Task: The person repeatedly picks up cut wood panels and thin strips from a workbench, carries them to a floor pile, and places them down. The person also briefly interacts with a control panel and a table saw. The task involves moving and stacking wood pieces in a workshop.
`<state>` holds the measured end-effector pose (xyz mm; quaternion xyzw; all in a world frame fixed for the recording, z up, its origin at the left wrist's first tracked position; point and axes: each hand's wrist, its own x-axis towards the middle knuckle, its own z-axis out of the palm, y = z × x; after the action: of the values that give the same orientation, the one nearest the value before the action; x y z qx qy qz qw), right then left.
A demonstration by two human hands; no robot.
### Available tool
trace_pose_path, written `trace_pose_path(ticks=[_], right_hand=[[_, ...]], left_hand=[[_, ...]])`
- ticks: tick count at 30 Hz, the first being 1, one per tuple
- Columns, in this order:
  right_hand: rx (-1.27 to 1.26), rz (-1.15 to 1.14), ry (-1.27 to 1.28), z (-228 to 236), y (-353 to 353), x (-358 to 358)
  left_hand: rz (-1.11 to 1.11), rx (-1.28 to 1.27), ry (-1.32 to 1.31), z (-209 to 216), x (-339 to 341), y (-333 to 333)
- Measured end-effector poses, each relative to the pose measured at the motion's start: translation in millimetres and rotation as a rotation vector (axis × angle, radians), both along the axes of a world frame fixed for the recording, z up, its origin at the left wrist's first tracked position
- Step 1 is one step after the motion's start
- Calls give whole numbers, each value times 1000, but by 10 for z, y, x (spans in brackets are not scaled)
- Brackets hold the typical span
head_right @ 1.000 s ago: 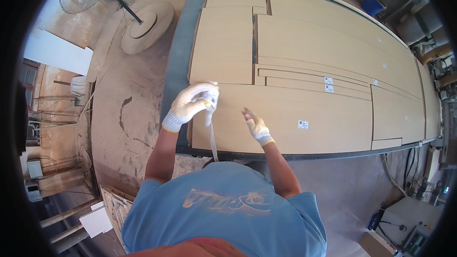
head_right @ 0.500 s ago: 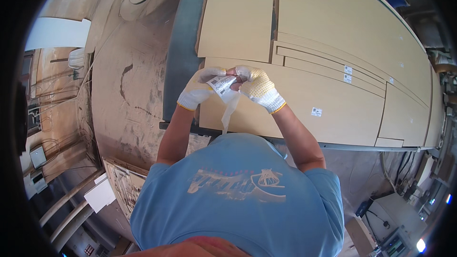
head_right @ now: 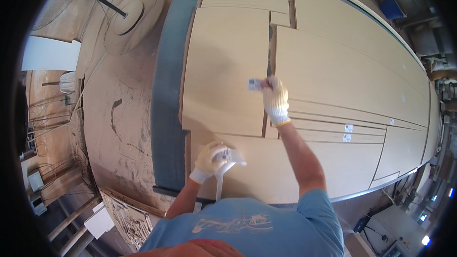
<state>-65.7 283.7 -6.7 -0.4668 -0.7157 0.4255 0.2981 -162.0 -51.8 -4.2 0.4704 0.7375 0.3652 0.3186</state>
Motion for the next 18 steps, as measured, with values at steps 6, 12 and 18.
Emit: trace_pose_path(ticks=[6, 12, 18], right_hand=[[138, 58, -61, -12, 2456, -1764], [406, -54, -795, 64, 2944, -2066], [845, 668, -718, 34, 2724, -1885]], left_hand=[[4, 149, 392, 115, 490, -113], [5, 54, 253, 618, 866, -399], [90, 136, 250, 818, 965, -276]])
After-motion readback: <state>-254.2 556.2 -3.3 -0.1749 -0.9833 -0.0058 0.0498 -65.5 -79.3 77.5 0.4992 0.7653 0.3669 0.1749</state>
